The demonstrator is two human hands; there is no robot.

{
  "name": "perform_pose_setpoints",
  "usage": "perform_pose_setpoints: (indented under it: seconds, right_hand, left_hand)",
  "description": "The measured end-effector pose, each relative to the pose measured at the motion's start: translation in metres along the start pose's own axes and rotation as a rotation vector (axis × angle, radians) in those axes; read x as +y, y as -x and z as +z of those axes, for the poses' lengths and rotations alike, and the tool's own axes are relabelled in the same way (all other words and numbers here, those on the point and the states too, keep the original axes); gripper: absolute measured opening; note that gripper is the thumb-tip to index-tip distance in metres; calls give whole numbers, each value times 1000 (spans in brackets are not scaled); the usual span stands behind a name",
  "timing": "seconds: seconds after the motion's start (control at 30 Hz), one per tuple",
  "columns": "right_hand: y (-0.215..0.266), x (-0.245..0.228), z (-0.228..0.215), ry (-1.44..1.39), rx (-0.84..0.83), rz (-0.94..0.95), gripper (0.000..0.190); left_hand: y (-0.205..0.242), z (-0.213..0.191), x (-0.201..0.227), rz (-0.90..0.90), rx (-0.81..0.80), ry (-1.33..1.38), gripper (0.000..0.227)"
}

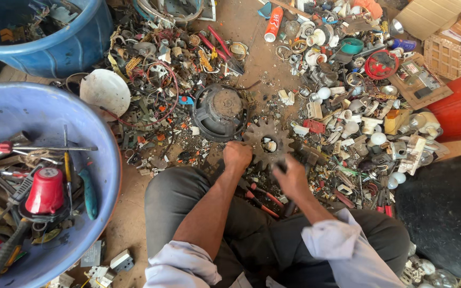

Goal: The person sits on the floor and uses a hammer to repeatedly strike a metal gear placed on a metal stand. They also use pliers to hold and adjust the gear during the process. The workspace is cluttered with various scrap materials and tools.

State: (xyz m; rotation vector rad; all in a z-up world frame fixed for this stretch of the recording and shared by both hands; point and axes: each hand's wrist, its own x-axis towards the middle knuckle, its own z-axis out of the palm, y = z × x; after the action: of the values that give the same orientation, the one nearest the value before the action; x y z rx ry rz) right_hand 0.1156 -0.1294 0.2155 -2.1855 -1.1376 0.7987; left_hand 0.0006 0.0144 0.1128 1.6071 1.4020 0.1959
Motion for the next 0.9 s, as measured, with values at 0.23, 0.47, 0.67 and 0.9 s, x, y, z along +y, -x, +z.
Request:
perform_pose_setpoints:
  seconds: [0.23,0.47,0.67,0.9]
  right_hand:
    - [-73,-22,13,277,114,-702,20]
    - [-79,-20,15,341,92,-766,19]
    - [11,48,-74,-30,173,-135,27]
    - [228,230,-244,-127,628,624,28]
  left_hand:
    - [4,-7,1,-33,164,112,33]
    - [-7,3,-7,-40,152,36,36]
    - [23,-20,14,-5,125,92,29]
    - [51,-27,35,99,215,-54,26]
